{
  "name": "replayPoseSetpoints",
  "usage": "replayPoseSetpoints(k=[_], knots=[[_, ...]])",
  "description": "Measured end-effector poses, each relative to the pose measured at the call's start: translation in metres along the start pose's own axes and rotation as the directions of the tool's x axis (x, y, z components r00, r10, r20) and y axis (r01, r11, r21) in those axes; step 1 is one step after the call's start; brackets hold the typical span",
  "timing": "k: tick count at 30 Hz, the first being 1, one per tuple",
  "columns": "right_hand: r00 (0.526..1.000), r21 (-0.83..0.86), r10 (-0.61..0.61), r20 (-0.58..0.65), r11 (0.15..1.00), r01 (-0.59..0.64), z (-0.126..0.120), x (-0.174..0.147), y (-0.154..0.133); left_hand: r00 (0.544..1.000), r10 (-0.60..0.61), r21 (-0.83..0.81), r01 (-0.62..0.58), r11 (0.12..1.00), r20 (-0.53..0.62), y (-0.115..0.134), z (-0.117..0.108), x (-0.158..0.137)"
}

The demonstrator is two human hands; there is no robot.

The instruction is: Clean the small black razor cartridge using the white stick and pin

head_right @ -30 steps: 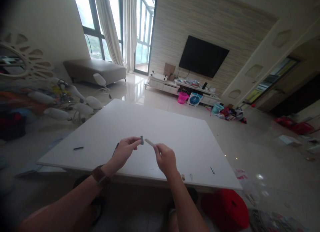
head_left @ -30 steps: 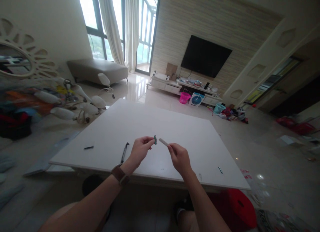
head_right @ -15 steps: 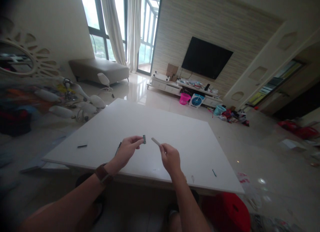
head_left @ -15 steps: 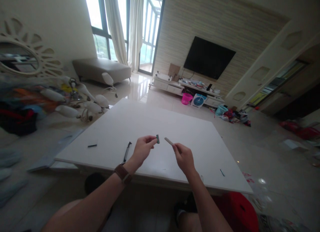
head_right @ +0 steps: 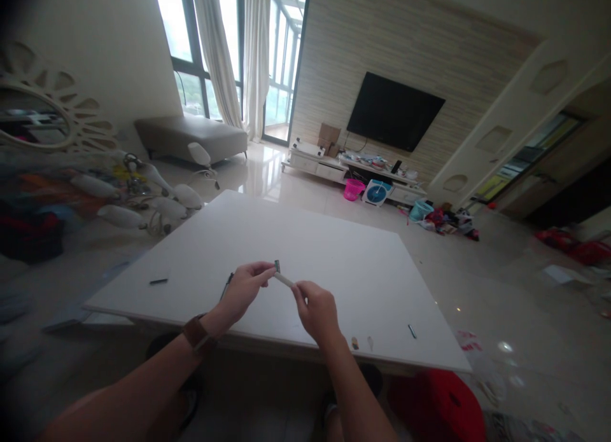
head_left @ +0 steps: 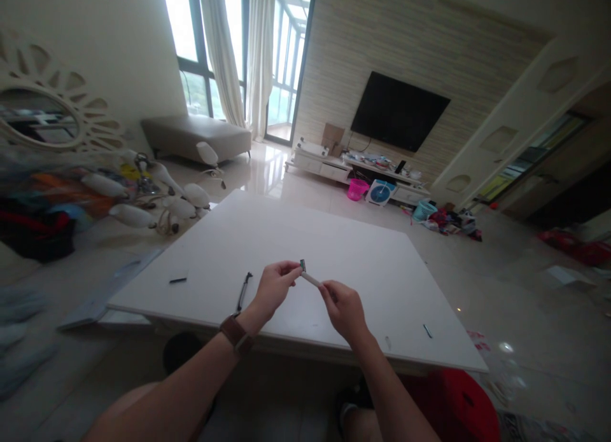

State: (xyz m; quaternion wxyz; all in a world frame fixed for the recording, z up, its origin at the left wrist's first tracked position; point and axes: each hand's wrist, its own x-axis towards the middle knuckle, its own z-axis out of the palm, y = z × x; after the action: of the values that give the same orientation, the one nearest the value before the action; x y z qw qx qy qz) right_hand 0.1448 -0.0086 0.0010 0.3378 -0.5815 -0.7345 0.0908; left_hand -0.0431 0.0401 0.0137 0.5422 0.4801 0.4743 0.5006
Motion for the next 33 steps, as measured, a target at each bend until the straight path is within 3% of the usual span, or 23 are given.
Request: replayPoseSetpoints(k=[5, 9, 11, 15, 20, 25, 30, 33], knots=[[0.988, -0.009, 0.097, -0.119, 0.995, -0.099, -0.003, 0.001, 0.002, 1.0, -0.003, 0.008, 0.003, 1.0, 0.004, -0.001, 0.001, 0.001], [0.999, 0.007, 0.029, -0.014, 1.0, -0.029, -0.002, 0.001, 0.004, 1.0, 0.003, 0.016, -0.003, 1.0, 0.016, -0.003, 0.001, 0.001], [0.999, -0.025, 0.051, 0.0, 0.998, -0.051, -0.003, 0.003, 0.007, 1.0, 0.006, 0.015, -0.006, 1.0, 0.016, -0.004, 0.001, 0.001], [0.977, -0.015, 0.172, -0.126, 0.984, -0.175, -0.005, 0.004, 0.013, 1.0, -0.008, -0.002, 0.008, 1.0, 0.016, -0.003, 0.001, 0.0], [1.0, -0.017, 0.026, 0.003, 1.0, -0.025, 0.0, -0.001, 0.003, 1.0, 0.001, -0.011, -0.001, 1.0, 0.016, -0.004, 0.0, 0.002], [0.985, -0.023, 0.137, -0.106, 0.99, -0.14, 0.001, 0.003, 0.004, 1.0, -0.011, -0.005, 0.011, 1.0, -0.009, -0.004, 0.0, 0.003], [0.998, -0.022, 0.059, -0.007, 0.998, -0.059, 0.003, 0.003, 0.002, 1.0, 0.011, 0.009, -0.011, 1.0, -0.003, -0.005, 0.0, 0.003], [0.988, -0.009, 0.125, -0.09, 0.992, -0.126, 0.003, 0.003, 0.001, 1.0, 0.009, 0.007, -0.009, 1.0, -0.003, -0.008, 0.0, 0.004]])
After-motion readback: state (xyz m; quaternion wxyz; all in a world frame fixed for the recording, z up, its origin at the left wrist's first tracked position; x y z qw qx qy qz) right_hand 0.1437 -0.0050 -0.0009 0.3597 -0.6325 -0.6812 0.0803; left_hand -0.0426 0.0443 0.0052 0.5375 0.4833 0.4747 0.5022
